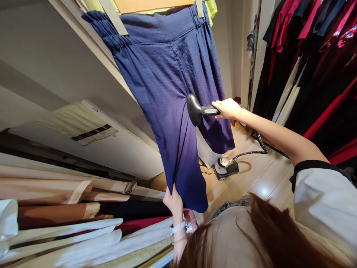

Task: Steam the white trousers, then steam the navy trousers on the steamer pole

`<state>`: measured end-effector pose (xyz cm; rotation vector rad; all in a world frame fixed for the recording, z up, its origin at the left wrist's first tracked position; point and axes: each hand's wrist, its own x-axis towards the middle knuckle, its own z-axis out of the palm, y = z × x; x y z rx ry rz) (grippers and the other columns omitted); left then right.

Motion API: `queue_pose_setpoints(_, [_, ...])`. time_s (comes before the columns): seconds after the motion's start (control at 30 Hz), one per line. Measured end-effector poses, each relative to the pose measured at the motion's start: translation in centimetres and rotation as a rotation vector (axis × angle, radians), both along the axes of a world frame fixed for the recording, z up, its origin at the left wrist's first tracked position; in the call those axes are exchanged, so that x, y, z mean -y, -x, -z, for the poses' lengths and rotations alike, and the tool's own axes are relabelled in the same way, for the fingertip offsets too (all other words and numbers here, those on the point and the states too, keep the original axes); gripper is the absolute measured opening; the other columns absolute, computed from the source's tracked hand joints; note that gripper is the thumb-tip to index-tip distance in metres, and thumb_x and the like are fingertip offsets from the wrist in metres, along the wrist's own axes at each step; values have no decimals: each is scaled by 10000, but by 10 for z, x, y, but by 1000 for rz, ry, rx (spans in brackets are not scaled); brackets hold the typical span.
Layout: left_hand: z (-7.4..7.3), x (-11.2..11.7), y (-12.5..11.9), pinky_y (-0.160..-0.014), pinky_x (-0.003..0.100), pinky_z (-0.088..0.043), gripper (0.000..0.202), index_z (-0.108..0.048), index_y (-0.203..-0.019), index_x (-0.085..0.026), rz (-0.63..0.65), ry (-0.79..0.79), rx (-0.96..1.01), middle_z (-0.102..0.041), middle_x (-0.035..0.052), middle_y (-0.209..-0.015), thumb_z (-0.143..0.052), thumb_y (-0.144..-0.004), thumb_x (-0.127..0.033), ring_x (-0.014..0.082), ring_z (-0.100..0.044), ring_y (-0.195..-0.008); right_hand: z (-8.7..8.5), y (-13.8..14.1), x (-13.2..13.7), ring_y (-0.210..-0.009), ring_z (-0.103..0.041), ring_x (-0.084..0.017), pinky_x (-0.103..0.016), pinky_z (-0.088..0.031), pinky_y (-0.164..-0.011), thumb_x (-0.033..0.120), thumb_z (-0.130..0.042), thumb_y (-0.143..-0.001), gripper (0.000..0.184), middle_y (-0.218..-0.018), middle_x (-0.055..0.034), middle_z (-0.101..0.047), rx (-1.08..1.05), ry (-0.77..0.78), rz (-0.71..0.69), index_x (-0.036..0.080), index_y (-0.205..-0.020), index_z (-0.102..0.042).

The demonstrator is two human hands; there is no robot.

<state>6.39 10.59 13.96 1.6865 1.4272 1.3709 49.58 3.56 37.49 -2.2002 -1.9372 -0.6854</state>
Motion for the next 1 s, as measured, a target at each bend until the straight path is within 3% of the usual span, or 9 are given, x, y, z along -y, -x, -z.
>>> queue_pose_setpoints(0.1, [-5,-1,-5,-741,303,-444,624,-761,-1039,-87,4,15,-4,-726,97,-840,-551,-827,-635,202,-573,-751,17,0,18,-947,-694,-306,-333,-410,-732,491,-666,-870,556,-1200,-171,-700,-68,-16,92,150,-1292,-547])
queue_pose_setpoints(0.17, [-5,-1,-7,-687,277,-404,604,-755,-937,-96,-2,44,-28,-651,39,-692,-551,-836,-655,162,-498,-670,36,7,36,-955,-701,-311,-338,-425,-725,507,-658,-868,553,-1208,-161,-708,-169,-67,135,164,-1289,-559])
queue_pose_setpoints(0.27, [0,-3,-11,-612,246,-316,571,-683,-740,-127,-25,74,-66,-424,-46,-527,-567,-837,-677,109,-339,-577,78,24,66,-983,-708,-321,-348,-451,-730,499,-640,-862,512,-1187,-133,-727,-398,-229,227,192,-1267,-577])
queue_pose_setpoints(0.33, [6,-5,-14,-596,239,-296,571,-611,-658,-147,-14,70,-70,-357,-63,-520,-586,-819,-695,100,-302,-569,111,37,84,-960,-714,-331,-361,-464,-733,501,-645,-845,480,-1118,-117,-746,-568,-324,323,219,-1231,-591])
queue_pose_setpoints(0.47, [20,-15,-16,-619,237,-351,578,-579,-638,-160,30,64,-73,-392,-65,-522,-612,-780,-719,102,-344,-565,166,60,109,-925,-706,-335,-384,-486,-724,535,-666,-802,394,-974,-91,-748,-892,-486,513,274,-1091,-608])
queue_pose_setpoints(0.57, [28,-20,-15,-633,252,-398,564,-609,-664,-156,23,125,-105,-446,-49,-503,-614,-782,-707,118,-415,-545,192,74,117,-789,-688,-289,-364,-495,-648,572,-664,-761,363,-822,-54,-710,-1162,-639,567,267,-943,-585])
queue_pose_setpoints(0.73, [38,-19,-13,-679,288,-492,548,-645,-701,-150,101,193,-65,-659,56,-634,-618,-783,-691,207,-653,-668,203,101,108,-523,-575,-197,-329,-476,-507,618,-675,-704,419,-622,28,-575,-1598,-813,473,251,-850,-537])
queue_pose_setpoints(0.87, [45,-12,-16,-741,314,-558,503,-675,-759,-145,155,208,-6,-714,81,-712,-661,-783,-647,243,-729,-767,195,140,89,-510,-550,-173,-320,-488,-497,604,-692,-707,420,-666,44,-575,-1773,-728,279,260,-892,-536])
queue_pose_setpoints(1.0, [56,-3,-19,-785,321,-589,476,-703,-879,-147,208,264,113,-750,91,-842,-712,-751,-605,238,-748,-816,186,179,71,-606,-582,-155,-277,-501,-556,576,-724,-715,431,-727,38,-598,-1760,-590,129,244,-931,-553])
